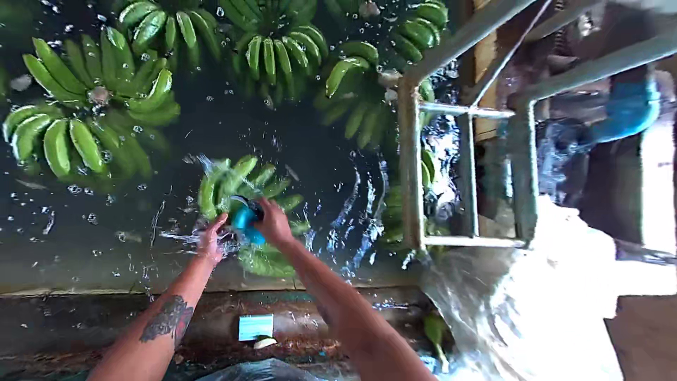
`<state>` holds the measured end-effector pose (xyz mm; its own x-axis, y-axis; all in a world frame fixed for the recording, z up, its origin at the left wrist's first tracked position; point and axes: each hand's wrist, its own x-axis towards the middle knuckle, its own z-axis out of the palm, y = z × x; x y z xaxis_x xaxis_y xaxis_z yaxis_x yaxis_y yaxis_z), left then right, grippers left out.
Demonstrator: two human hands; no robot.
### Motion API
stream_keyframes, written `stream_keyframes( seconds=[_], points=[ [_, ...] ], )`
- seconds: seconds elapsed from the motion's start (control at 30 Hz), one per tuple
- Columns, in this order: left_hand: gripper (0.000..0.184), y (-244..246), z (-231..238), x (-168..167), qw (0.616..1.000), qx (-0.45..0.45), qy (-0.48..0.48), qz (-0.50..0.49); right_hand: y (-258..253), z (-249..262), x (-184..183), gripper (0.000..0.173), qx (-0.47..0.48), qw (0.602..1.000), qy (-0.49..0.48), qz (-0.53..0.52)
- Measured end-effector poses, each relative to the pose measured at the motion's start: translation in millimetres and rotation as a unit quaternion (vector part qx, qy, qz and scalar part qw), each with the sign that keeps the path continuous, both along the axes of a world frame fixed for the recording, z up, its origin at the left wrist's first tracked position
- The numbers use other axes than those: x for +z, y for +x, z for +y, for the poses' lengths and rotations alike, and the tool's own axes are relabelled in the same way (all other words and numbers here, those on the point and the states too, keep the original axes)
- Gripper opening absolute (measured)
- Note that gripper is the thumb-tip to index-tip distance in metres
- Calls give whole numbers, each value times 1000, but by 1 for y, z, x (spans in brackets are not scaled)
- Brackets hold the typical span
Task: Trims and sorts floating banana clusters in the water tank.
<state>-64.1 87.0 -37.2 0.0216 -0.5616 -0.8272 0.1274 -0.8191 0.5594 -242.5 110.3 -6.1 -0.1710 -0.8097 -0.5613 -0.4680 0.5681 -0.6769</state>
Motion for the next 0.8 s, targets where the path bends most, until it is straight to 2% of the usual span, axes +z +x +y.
stream_keyframes(
  seconds=[0.03,0.1,0.17,0.23,0.27,0.33,0.4,0.5,0.57,0.63,0.7,0.8],
  points=[
    [51,0,-3,4,1000,3,-20,-7,-8,-18,-8,56,-13,999,-14,28],
    [56,3,0,9,998,3,-62,-18,-29,-42,-13,49,-96,993,-28,70],
    [68,6,8,11,994,-31,-92,-45,-38,-44,-15,50,-177,982,-4,72],
    [77,-1,13,13,987,-107,-84,-91,-27,-13,-13,48,-146,988,26,38],
    [76,-7,14,13,979,-155,-57,-118,-20,7,-10,47,-103,992,62,26],
    [60,-17,18,13,951,-272,-6,-149,-11,54,3,46,-23,990,134,35],
    [53,-21,15,13,916,-361,-4,-173,-26,96,12,47,-46,983,157,89],
    [47,-27,16,25,938,-313,-8,-146,-86,146,17,54,-187,958,139,169],
    [53,-24,10,42,943,-300,4,-145,-126,176,25,56,-235,948,110,182],
    [52,-4,11,76,945,-297,13,-136,-146,202,47,55,-213,957,103,170],
    [50,35,25,120,953,-284,26,-107,-144,223,70,52,-177,972,101,116],
    [41,107,77,190,978,-192,33,-74,-117,249,69,51,-115,988,103,28]
  ],
)
